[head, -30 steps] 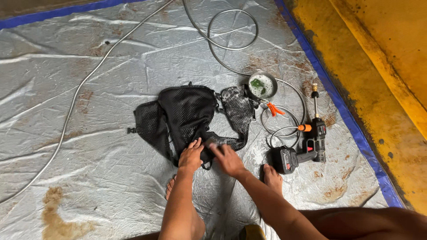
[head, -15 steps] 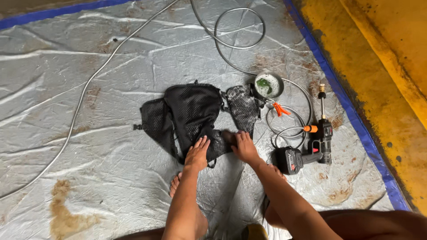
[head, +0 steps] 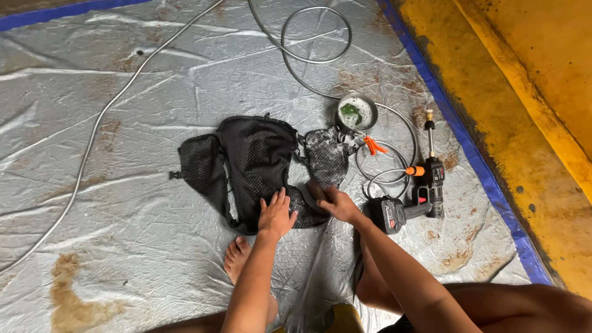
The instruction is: The person cleans a black mesh bag by hand and using a small cleaning tool, dipping the tool into a small bowl of cleaning solution and scrubbing different sections of the bag.
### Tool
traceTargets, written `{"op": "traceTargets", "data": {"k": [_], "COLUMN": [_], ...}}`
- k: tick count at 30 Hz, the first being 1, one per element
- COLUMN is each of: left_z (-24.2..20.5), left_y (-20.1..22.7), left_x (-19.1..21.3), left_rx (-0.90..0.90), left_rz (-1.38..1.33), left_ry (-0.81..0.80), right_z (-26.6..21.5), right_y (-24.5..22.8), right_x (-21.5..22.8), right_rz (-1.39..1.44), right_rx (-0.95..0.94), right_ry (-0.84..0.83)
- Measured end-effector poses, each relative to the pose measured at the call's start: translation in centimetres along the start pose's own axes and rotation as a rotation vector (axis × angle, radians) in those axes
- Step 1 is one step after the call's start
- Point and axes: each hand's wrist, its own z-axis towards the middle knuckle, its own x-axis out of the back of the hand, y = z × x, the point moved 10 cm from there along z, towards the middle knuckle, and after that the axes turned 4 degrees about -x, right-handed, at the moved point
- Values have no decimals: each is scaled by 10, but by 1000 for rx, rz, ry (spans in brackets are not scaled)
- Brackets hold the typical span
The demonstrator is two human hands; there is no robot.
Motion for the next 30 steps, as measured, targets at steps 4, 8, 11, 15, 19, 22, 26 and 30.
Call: {"op": "traceTargets", "data": {"k": [4, 8, 11, 15, 19, 22, 26, 30], "left_z": [2, -15, -21, -7, 0, -8, -9, 12], "left_y": [-5, 5, 18, 25, 22, 19, 20, 12], "left_x": [2, 11, 16, 3, 10, 30, 43, 33], "left_rx": [6, 52, 65, 20, 21, 10, 56, 108], "left_rz": [108, 56, 22, -44, -94, -154, -177, -118], "left_ry": [71, -24, -89, -22, -60, -114, -87, 103], "right_z": [6, 10, 35, 49, 82, 112, 100, 84], "right_y": [-15, -71, -104, -143, -118, -79, -83, -83], "right_x": [-1, -18, -37, -46, -36, -18, 11, 30], "right_rz": [97, 168, 159, -51, -400, -469, -384, -270], "right_rx": [-70, -4, 107, 242, 280, 239, 258, 249], "right_ry": [107, 19, -62, -187, -156, 0, -7, 28]}}
